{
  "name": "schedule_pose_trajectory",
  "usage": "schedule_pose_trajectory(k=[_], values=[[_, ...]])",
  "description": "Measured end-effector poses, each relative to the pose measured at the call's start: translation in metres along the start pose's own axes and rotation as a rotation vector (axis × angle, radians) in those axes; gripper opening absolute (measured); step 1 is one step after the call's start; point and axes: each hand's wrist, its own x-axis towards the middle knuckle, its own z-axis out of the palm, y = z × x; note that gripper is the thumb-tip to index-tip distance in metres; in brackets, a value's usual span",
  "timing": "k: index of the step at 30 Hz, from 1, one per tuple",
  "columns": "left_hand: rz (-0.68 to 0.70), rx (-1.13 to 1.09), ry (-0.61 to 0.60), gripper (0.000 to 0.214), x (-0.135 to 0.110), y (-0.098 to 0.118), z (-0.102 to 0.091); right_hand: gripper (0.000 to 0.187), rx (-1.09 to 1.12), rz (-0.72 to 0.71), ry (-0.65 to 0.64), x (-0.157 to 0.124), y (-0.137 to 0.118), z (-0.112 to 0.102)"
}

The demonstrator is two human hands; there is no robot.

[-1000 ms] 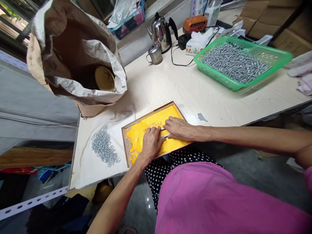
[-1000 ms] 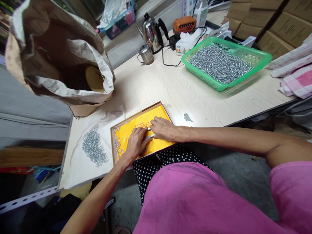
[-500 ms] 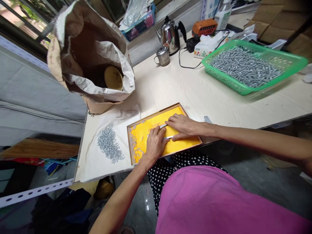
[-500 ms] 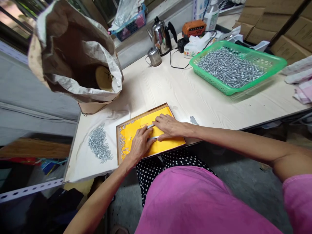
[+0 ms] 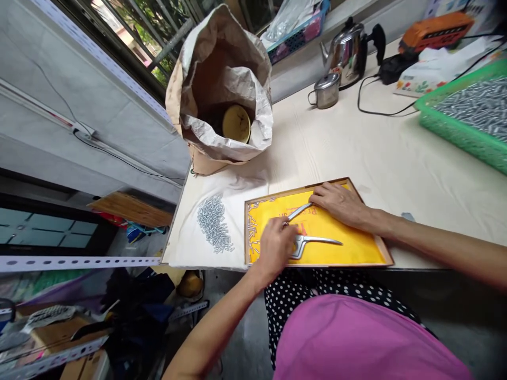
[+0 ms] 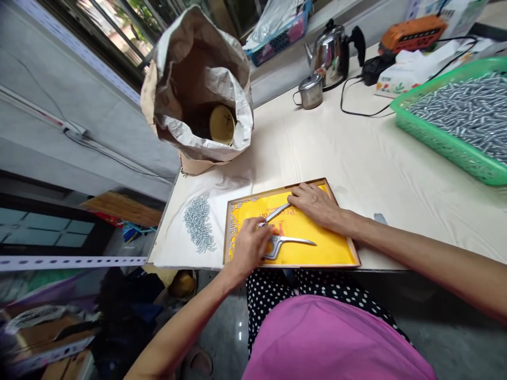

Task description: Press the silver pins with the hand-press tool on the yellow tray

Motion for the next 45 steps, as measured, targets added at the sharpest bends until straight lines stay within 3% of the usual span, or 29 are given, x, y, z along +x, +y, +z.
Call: schedule_pose_trajectory(k=[2, 5, 8, 13, 19, 23, 26, 30, 34, 38, 42, 45], values=[[-0.253, 0.135, 0.094, 0.026, -0.004, -0.041, -0.017, 0.021, 0.013, -0.005, 0.006, -0.003, -0.001, 0.000], [-0.529, 0.366, 0.083, 0.029, -0.014, -0.109, -0.038, 0.022, 0.037, -0.008, -0.002, -0.005, -0.003, 0.002], [-0.627, 0.475, -0.033, 0.031, -0.024, -0.156, -0.048, 0.022, 0.043, -0.001, -0.007, -0.005, -0.003, 0.005], [-0.574, 0.472, -0.181, 0.030, -0.022, -0.179, -0.045, 0.020, -0.002, -0.001, -0.015, -0.004, -0.002, 0.009], [-0.619, 0.422, -0.206, 0.026, -0.006, -0.182, -0.048, 0.021, -0.001, -0.006, -0.005, -0.004, -0.003, 0.008], [-0.667, 0.367, -0.153, 0.028, -0.003, -0.179, -0.058, 0.022, 0.003, 0.007, -0.012, -0.002, -0.003, 0.007], [-0.683, 0.256, -0.087, 0.028, -0.006, -0.161, -0.063, 0.021, 0.023, 0.028, -0.033, 0.001, -0.006, 0.000], [-0.725, -0.397, 0.029, 0.033, -0.016, -0.105, -0.055, 0.016, 0.010, 0.142, -0.028, -0.003, -0.023, -0.018], [-0.703, -0.713, -0.039, 0.038, -0.026, -0.042, -0.037, 0.026, 0.187, 0.006, -0.155, -0.020, -0.050, -0.031], [-0.657, -0.731, -0.110, 0.039, -0.028, -0.010, -0.017, 0.016, 0.262, 0.009, -0.304, -0.034, -0.066, -0.027], [-0.517, -0.604, -0.214, 0.032, -0.029, -0.008, -0.009, 0.010, 0.250, 0.044, -0.297, -0.037, -0.068, -0.019], [-0.495, -0.362, -0.106, 0.026, -0.031, -0.015, -0.015, 0.013, 0.255, 0.038, -0.248, -0.038, -0.068, -0.015]])
